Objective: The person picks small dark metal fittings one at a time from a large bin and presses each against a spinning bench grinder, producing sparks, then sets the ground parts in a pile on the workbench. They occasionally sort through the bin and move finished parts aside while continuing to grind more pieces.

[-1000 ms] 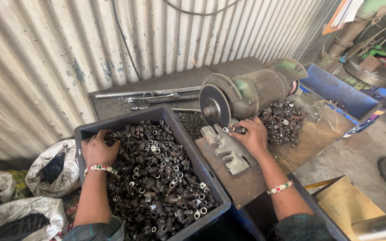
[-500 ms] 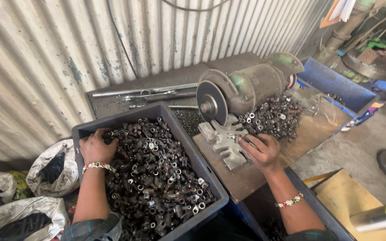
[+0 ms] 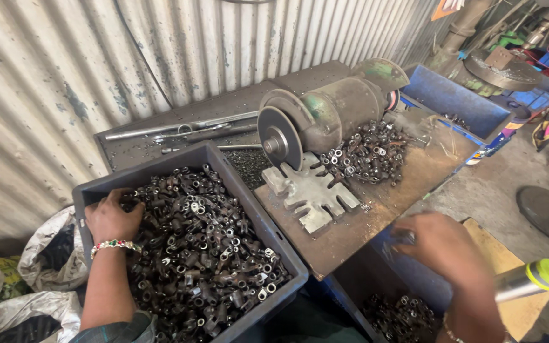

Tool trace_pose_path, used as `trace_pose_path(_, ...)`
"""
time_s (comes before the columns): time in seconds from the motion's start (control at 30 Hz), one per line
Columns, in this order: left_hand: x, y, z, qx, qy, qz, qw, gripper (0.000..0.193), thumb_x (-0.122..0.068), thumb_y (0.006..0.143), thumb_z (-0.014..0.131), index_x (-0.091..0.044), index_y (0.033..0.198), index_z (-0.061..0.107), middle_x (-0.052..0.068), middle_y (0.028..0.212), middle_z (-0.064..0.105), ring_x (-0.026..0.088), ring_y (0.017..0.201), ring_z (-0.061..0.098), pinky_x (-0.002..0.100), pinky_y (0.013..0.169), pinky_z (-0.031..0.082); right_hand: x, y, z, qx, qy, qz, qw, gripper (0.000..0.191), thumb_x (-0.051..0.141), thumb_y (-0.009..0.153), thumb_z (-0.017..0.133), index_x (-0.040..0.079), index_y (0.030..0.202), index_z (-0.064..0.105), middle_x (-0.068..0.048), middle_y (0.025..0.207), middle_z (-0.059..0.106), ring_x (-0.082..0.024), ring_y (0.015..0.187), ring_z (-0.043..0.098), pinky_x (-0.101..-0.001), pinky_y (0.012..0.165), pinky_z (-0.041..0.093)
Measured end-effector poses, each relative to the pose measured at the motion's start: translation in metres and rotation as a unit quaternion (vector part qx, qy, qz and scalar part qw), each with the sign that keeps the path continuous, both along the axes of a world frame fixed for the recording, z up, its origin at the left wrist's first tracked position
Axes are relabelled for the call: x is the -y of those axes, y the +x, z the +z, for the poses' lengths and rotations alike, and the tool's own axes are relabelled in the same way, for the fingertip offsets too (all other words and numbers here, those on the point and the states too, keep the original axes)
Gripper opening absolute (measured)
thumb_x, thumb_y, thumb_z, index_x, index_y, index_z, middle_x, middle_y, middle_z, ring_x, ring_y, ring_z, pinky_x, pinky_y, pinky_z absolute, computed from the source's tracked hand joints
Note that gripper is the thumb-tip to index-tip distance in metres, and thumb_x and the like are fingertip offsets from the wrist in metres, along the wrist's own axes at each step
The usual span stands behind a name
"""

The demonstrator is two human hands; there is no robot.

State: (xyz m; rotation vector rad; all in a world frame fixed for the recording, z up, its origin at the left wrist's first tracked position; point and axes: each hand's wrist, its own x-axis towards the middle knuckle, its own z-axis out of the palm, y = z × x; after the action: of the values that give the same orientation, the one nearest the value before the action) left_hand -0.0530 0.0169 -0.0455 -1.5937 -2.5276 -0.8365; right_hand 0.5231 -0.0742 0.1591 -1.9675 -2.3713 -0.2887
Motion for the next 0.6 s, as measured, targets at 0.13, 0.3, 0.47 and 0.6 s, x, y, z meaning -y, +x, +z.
trace_pose_path(0.13, 0.001, 0.000, 0.002, -0.004, -0.002, -0.002, 1.000, 0.053, -0.047, 0.082, 0.079, -0.023, 0.129, 0.072, 0.015, 0.121, 0.073, 0.039, 0.123, 0.057, 0.042, 0.111, 0.038, -0.026, 0.015, -0.010, -0.120, 0.096, -0.015, 0.988, 0.025, 0.028, 0.082, 0.076, 0.024, 0.106, 0.079, -0.004, 0.094, 0.078, -0.027, 0.086, 0.072, -0.0415, 0.080, 0.057)
trace_pose_path(0.3, 0.003, 0.001, 0.006, 0.002, 0.007, -0.012, 1.000, 0.052, -0.045, 0.082, 0.078, -0.022, 0.128, 0.072, 0.015, 0.120, 0.074, 0.036, 0.122, 0.060, 0.041, 0.112, 0.037, -0.114, 0.013, -0.080, -0.174, 0.179, -0.030, 0.968, 0.032, 0.022, 0.079, 0.081, 0.015, 0.110, 0.076, -0.011, 0.105, 0.074, -0.035, 0.096, 0.069, -0.0456, 0.083, 0.055)
trace_pose_path(0.47, 0.002, 0.001, 0.007, 0.012, 0.008, -0.014, 1.000, 0.053, -0.045, 0.081, 0.078, -0.022, 0.128, 0.071, 0.014, 0.119, 0.074, 0.031, 0.122, 0.063, 0.041, 0.114, 0.037, -0.146, 0.015, -0.118, -0.225, 0.204, -0.046, 0.952, 0.045, 0.019, 0.072, 0.087, 0.006, 0.111, 0.069, -0.017, 0.106, 0.068, -0.039, 0.098, 0.067, -0.0485, 0.084, 0.054)
trace_pose_path(0.6, 0.001, 0.000, 0.006, 0.018, -0.002, -0.002, 1.000, 0.053, -0.044, 0.080, 0.080, -0.023, 0.128, 0.071, 0.014, 0.121, 0.073, 0.038, 0.122, 0.057, 0.042, 0.111, 0.038, -0.142, 0.015, -0.123, -0.197, 0.231, -0.017, 0.953, 0.041, 0.016, 0.074, 0.086, 0.006, 0.110, 0.069, -0.019, 0.105, 0.067, -0.042, 0.096, 0.067, -0.0501, 0.083, 0.054)
